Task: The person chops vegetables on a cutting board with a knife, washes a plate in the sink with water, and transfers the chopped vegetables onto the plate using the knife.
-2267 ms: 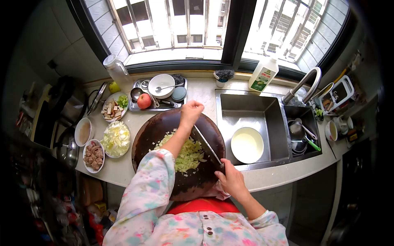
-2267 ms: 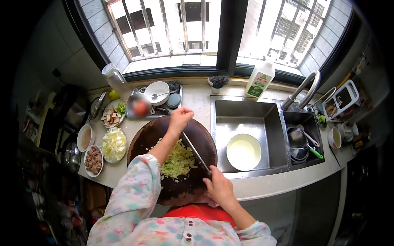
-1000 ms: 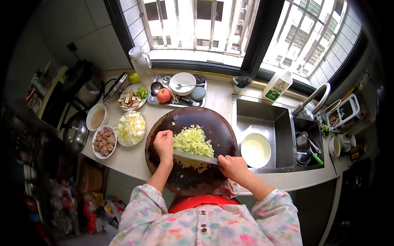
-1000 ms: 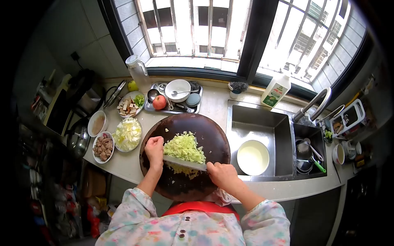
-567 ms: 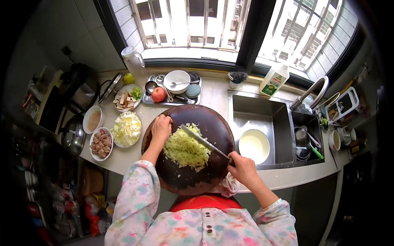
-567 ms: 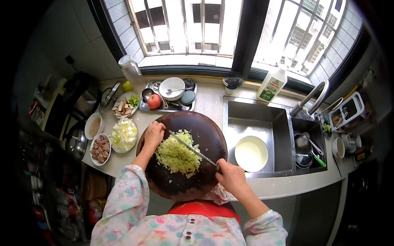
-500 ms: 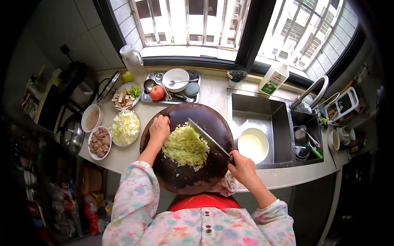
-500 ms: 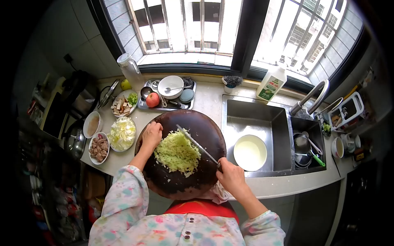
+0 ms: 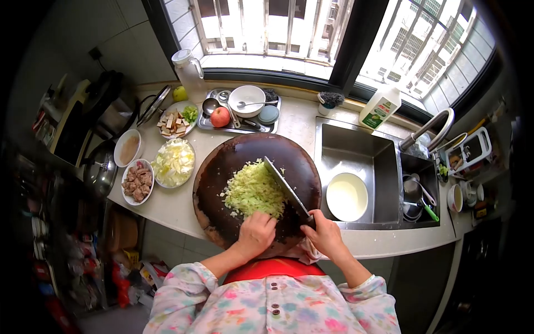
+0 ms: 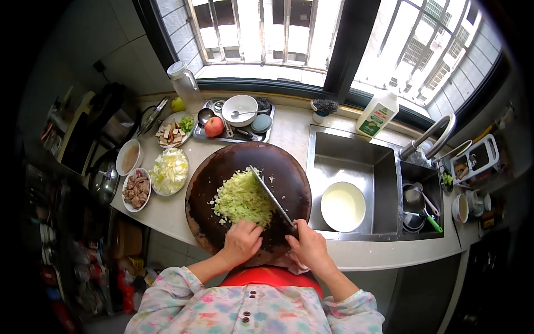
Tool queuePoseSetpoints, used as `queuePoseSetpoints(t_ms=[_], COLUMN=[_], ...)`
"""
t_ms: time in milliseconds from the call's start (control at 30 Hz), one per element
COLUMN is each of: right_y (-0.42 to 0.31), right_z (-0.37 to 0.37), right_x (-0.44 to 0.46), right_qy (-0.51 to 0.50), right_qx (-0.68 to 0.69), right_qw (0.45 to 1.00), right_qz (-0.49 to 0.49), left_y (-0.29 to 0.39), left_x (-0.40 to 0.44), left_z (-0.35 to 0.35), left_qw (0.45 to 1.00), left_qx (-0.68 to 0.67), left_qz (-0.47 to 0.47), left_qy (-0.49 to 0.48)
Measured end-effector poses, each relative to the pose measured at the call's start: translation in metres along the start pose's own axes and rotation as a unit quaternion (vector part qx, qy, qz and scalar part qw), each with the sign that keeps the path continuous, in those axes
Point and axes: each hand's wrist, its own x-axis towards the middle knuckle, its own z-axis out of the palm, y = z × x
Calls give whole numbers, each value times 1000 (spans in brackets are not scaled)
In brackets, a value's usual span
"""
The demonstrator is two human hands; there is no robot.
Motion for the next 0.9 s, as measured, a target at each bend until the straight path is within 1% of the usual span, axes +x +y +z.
queuePoseSetpoints(t_ms=[33, 133, 200, 233, 333, 367, 400, 467, 533, 567, 600, 667, 733, 767, 867, 900], right_y=[1, -5, -19, -11, 1, -2, -5, -10, -13, -15, -17, -24, -30, -33, -33, -25], right_z=[2, 4, -1, 9, 24, 24, 23, 20, 15, 12, 7, -2, -9, -10, -4, 2], right_x=[-1, -8, -15, -16, -18, -18, -17, -15, -14, -14, -12, -5, 2, 7, 19, 24], right_qy=[-5, -24, -41, -32, -19, -23, -26, -23, -8, 0, 7, 7, -8, -19, -40, -42], right_qx=[24, 98, 151, 157, 158, 148, 138, 103, 56, 27, -4, -70, -142, -166, -216, -220], right_qw=[1000, 994, 985, 985, 987, 988, 990, 994, 995, 992, 987, 972, 954, 952, 945, 944], right_qz=[11, 47, 74, 70, 32, 24, 14, -27, -83, -123, -162, -222, -263, -257, -243, -242], left_y=[0, -7, -11, -14, -26, -32, -40, -49, -55, -62, -68, -80, -84, -84, -107, -106], left_x=[-4, -7, -6, -4, 8, 13, 13, 11, 14, 16, 21, 38, 54, 58, 45, 45], left_z=[7, 15, 13, 10, -3, -8, -8, -13, -19, -19, -23, -29, -43, -47, -16, -11], left_qw=[1000, 995, 997, 994, 953, 936, 921, 896, 853, 824, 800, 736, 673, 637, 708, 708], left_qx=[4, 85, 33, 5, -69, -97, -153, -220, -247, -286, -319, -394, -479, -519, -438, -427], left_qz=[0, -38, -63, -73, -233, -279, -301, -352, -396, -397, -374, -353, -412, -439, -479, -465], left_qy=[10, -37, 40, 77, 180, 192, 194, 160, 234, 285, 346, 423, 384, 363, 279, 316])
